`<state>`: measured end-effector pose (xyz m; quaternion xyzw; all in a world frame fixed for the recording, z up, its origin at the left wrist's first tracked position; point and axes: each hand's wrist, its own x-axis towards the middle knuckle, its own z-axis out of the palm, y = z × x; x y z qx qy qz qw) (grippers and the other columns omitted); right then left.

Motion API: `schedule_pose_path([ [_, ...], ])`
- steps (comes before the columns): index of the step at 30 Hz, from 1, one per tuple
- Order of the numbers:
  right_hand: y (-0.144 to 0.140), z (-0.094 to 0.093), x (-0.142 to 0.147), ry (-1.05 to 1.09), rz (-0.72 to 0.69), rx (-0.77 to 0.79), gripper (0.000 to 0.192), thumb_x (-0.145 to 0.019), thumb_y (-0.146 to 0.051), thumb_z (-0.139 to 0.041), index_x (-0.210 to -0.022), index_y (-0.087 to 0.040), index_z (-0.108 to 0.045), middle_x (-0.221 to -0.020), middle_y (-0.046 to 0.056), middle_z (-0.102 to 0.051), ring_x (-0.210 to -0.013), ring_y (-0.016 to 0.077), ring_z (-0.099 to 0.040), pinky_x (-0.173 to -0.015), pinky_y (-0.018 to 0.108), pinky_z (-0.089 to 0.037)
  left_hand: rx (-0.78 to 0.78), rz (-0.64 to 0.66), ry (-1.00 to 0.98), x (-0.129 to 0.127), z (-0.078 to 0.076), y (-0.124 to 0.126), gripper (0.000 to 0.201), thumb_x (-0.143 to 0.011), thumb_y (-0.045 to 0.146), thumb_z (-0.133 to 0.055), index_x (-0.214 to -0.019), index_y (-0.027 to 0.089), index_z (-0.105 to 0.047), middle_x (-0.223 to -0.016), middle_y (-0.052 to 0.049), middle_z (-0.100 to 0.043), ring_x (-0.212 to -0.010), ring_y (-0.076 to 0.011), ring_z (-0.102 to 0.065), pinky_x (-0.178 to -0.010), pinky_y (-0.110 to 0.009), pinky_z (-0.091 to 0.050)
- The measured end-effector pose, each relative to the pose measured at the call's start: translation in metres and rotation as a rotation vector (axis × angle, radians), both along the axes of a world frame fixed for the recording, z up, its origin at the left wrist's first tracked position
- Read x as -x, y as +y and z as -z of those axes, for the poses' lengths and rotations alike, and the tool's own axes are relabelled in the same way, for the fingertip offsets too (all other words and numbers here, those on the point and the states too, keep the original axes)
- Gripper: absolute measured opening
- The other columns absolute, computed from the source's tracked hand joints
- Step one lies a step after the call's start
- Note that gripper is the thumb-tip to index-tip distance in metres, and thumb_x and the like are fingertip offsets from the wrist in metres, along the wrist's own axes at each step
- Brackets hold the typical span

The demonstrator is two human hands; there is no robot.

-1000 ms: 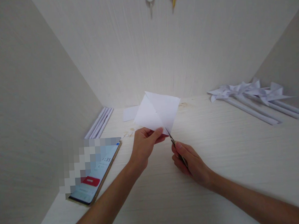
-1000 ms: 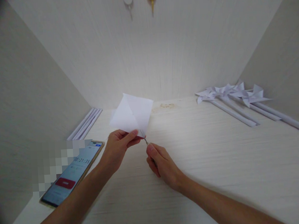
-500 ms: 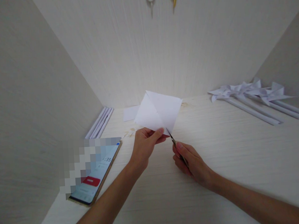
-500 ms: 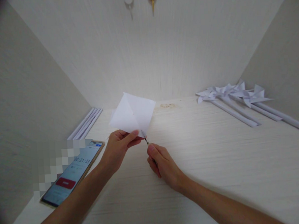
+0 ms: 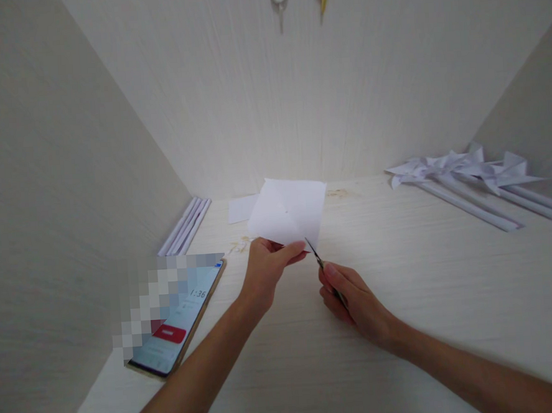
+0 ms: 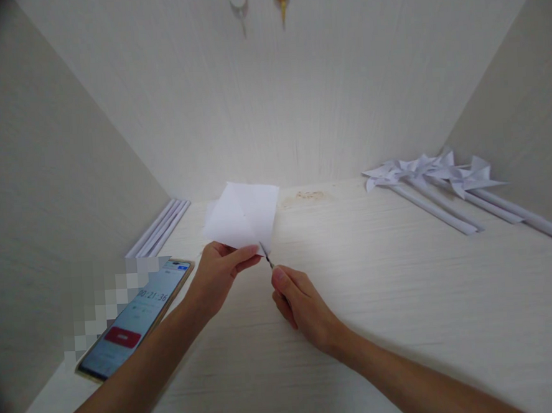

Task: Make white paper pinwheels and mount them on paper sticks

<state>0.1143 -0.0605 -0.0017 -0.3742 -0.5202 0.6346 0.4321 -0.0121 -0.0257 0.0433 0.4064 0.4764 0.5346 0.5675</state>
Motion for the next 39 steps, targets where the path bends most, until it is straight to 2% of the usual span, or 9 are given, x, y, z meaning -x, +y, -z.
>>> schedule_pose_path([
  [7,-0.0009,0.0006,-0.0006,-0.03,-0.009,-0.015,0.042,-0.081,-0.053,-0.035,-0.055,-0.02,-0.032,-0.033,-0.01,-0.027,-0.029,0.003,-0.018,-0.03,0.018,-0.012,-0.009,-0.074,-0.043,0.0019,0.0,0.0017,0.024,-0.055,0.021,-0.068,-0.077,0.01,-0.064,-0.076,-0.005,-0.067,-0.063,-0.0125,-0.06,-0.059,-0.024,-0.053],
  [16,-0.0006,0.0003,-0.0011,-0.019,-0.016,-0.02,0.042,-0.081,-0.052,-0.034,-0.055,-0.019,-0.032,-0.033,-0.01,-0.026,-0.03,0.0029,-0.017,-0.03,0.017,-0.012,-0.035,-0.01,-0.023,0.0053,-0.0014,0.0023,0.034,-0.057,0.021,-0.068,-0.09,0.015,-0.063,-0.083,-0.004,-0.067,-0.071,-0.0145,-0.061,-0.059,-0.023,-0.053],
  [28,-0.0013,0.0031,-0.0017,-0.02,-0.022,-0.022,0.042,-0.081,-0.052,-0.035,-0.055,-0.019,-0.032,-0.034,-0.01,-0.027,-0.029,0.0029,-0.018,-0.03,0.018,-0.013,-0.031,0.026,0.02,0.0058,-0.0045,0.0024,0.043,-0.056,0.022,-0.069,-0.098,0.016,-0.06,-0.083,-0.005,-0.066,-0.071,-0.0153,-0.06,-0.059,-0.024,-0.053],
  [39,-0.0001,0.0026,-0.0021,-0.016,-0.023,-0.028,0.041,-0.082,-0.05,-0.034,-0.055,-0.019,-0.033,-0.032,-0.01,-0.027,-0.029,0.0028,-0.018,-0.03,0.018,-0.012,-0.031,0.036,0.045,0.0056,-0.0038,0.002,0.041,-0.057,0.022,-0.068,-0.096,0.015,-0.06,-0.086,-0.006,-0.065,-0.075,-0.017,-0.06,-0.059,-0.025,-0.053],
])
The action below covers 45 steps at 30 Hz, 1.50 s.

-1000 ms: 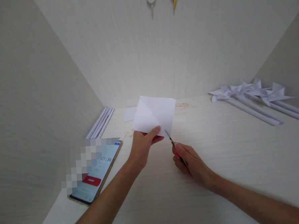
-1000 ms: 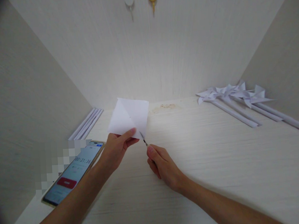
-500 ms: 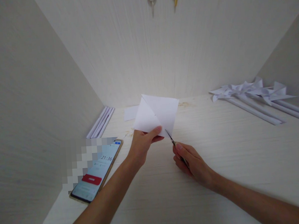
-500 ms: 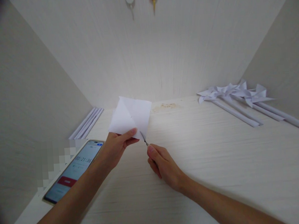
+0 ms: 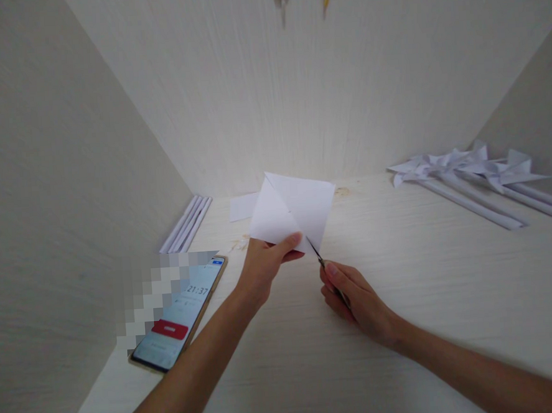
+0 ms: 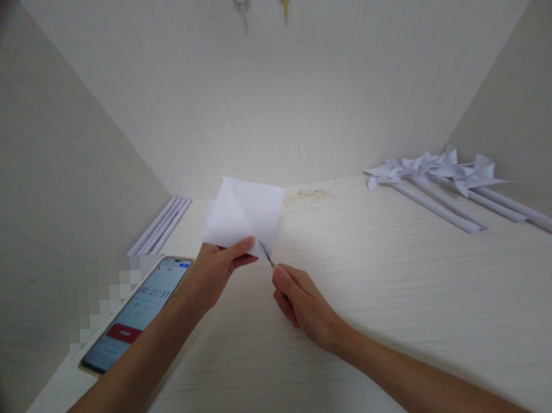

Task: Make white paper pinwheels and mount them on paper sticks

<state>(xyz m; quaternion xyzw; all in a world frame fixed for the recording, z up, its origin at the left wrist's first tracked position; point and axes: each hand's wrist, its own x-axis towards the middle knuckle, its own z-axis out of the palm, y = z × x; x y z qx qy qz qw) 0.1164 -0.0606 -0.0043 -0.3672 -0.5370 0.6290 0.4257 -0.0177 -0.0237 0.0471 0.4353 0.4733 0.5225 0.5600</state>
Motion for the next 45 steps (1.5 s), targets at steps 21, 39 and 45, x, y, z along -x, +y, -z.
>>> schedule_pose_path([
  [21,-0.0001,0.0,0.0001,-0.007,0.005,0.001,0.041,-0.082,-0.051,-0.034,-0.056,-0.019,-0.033,-0.033,-0.01,-0.027,-0.029,0.0028,-0.018,-0.03,0.017,-0.014,0.023,-0.004,0.015,-0.0005,-0.0014,0.0003,0.041,-0.054,0.022,-0.069,-0.094,0.014,-0.061,-0.087,-0.007,-0.066,-0.074,-0.0174,-0.061,-0.058,-0.025,-0.053],
  [39,0.0002,0.0003,0.0005,0.018,0.014,0.018,0.041,-0.081,-0.052,-0.035,-0.056,-0.019,-0.034,-0.032,-0.01,-0.027,-0.029,0.0032,-0.018,-0.031,0.018,-0.012,0.031,-0.005,0.043,-0.003,-0.001,-0.0027,0.037,-0.056,0.02,-0.068,-0.092,0.014,-0.062,-0.079,-0.006,-0.067,-0.069,-0.0163,-0.062,-0.056,-0.023,-0.053],
  [45,0.0014,0.0007,0.0008,0.047,0.003,0.037,0.04,-0.081,-0.051,-0.036,-0.057,-0.019,-0.034,-0.032,-0.01,-0.027,-0.029,0.0033,-0.017,-0.03,0.018,-0.012,0.035,-0.007,0.05,-0.0048,0.0001,-0.0042,0.039,-0.056,0.019,-0.068,-0.094,0.015,-0.062,-0.077,-0.004,-0.067,-0.067,-0.015,-0.061,-0.054,-0.022,-0.052],
])
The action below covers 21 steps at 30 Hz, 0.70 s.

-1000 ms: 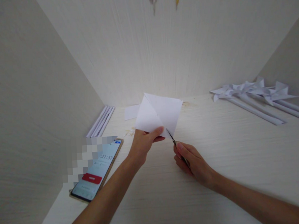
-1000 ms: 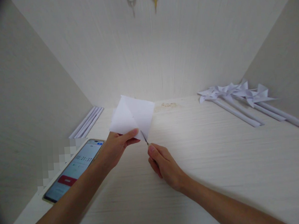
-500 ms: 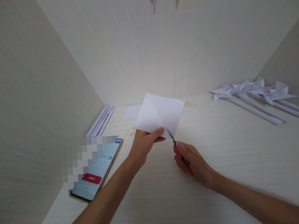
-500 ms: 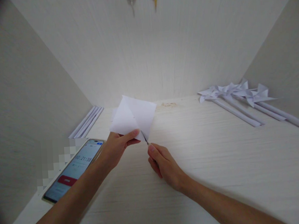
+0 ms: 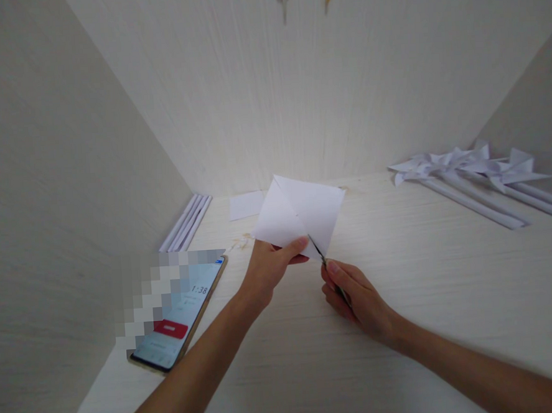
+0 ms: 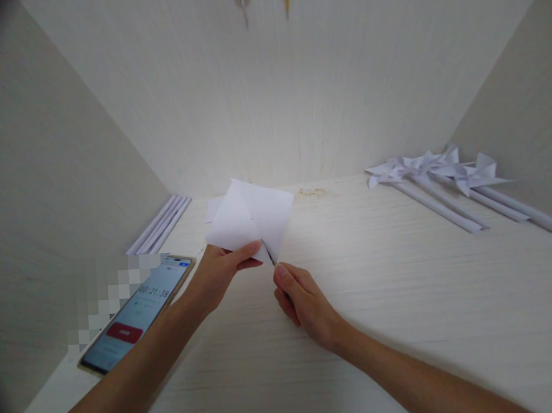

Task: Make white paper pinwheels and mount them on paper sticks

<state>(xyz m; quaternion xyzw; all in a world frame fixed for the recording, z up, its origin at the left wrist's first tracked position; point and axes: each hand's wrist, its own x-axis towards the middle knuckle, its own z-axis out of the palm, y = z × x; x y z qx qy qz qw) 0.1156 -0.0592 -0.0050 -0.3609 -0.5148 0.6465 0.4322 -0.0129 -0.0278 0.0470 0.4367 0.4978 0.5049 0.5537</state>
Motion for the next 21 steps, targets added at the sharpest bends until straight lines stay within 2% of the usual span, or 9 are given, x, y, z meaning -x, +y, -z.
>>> schedule_pose_path([
  [9,-0.0004,-0.001,0.0011,0.014,0.016,-0.003,0.041,-0.081,-0.051,-0.036,-0.055,-0.019,-0.033,-0.032,-0.01,-0.027,-0.028,0.0028,-0.017,-0.03,0.018,-0.011,-0.005,0.014,0.007,-0.0019,0.0019,-0.0024,0.038,-0.057,0.018,-0.068,-0.095,0.014,-0.061,-0.077,-0.005,-0.067,-0.065,-0.0141,-0.061,-0.053,-0.022,-0.052],
  [21,0.0007,-0.0009,0.0024,0.011,0.026,0.016,0.042,-0.079,-0.054,-0.038,-0.055,-0.02,-0.033,-0.033,-0.01,-0.027,-0.029,0.003,-0.017,-0.03,0.018,-0.011,-0.021,-0.047,-0.072,-0.0012,0.0084,0.0015,0.028,-0.054,0.026,-0.07,-0.075,0.01,-0.064,-0.074,-0.006,-0.067,-0.066,-0.0153,-0.061,-0.06,-0.026,-0.052],
])
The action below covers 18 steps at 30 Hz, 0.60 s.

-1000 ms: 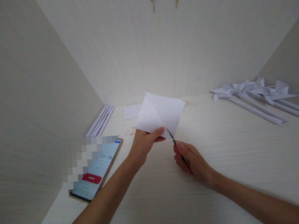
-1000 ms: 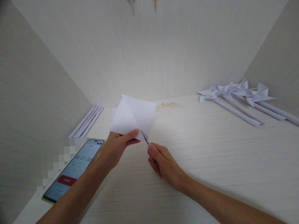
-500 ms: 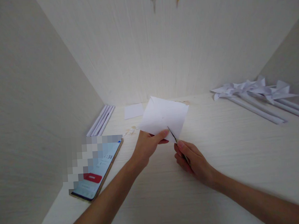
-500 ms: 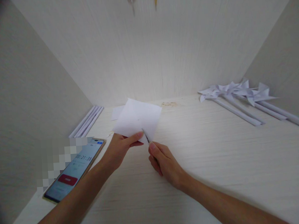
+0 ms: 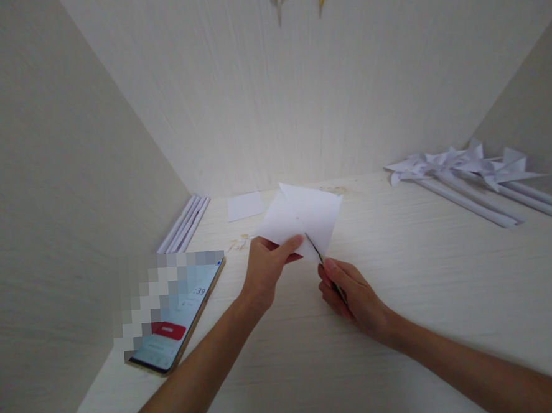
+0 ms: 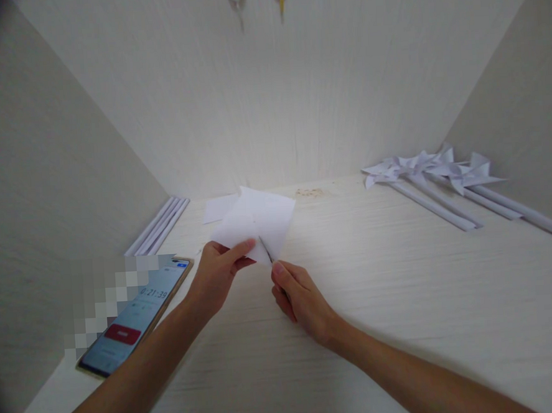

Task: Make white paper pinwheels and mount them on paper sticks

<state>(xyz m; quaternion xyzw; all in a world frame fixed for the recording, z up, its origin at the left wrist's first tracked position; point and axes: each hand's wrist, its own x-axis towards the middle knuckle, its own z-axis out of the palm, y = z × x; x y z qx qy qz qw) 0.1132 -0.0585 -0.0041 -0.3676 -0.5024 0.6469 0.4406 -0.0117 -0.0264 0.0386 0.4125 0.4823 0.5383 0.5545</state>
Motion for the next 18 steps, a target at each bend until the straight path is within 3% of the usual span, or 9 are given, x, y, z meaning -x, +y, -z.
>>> schedule_pose_path([
  [5,-0.0011,-0.0007,-0.001,-0.021,-0.006,-0.004,0.042,-0.08,-0.053,-0.036,-0.055,-0.02,-0.032,-0.033,-0.01,-0.026,-0.029,0.0029,-0.017,-0.03,0.018,-0.011,-0.026,-0.064,-0.02,0.0002,0.0023,0.0004,0.031,-0.055,0.029,-0.069,-0.08,0.011,-0.063,-0.081,-0.008,-0.067,-0.071,-0.0168,-0.06,-0.06,-0.027,-0.052],
  [18,-0.0008,-0.0008,-0.0001,-0.005,0.004,-0.009,0.041,-0.079,-0.053,-0.037,-0.055,-0.019,-0.033,-0.032,-0.01,-0.026,-0.029,0.003,-0.017,-0.03,0.018,-0.011,-0.025,-0.04,0.011,-0.001,0.0009,-0.0011,0.028,-0.057,0.027,-0.068,-0.081,0.013,-0.065,-0.079,-0.005,-0.066,-0.066,-0.0144,-0.06,-0.052,-0.022,-0.051],
])
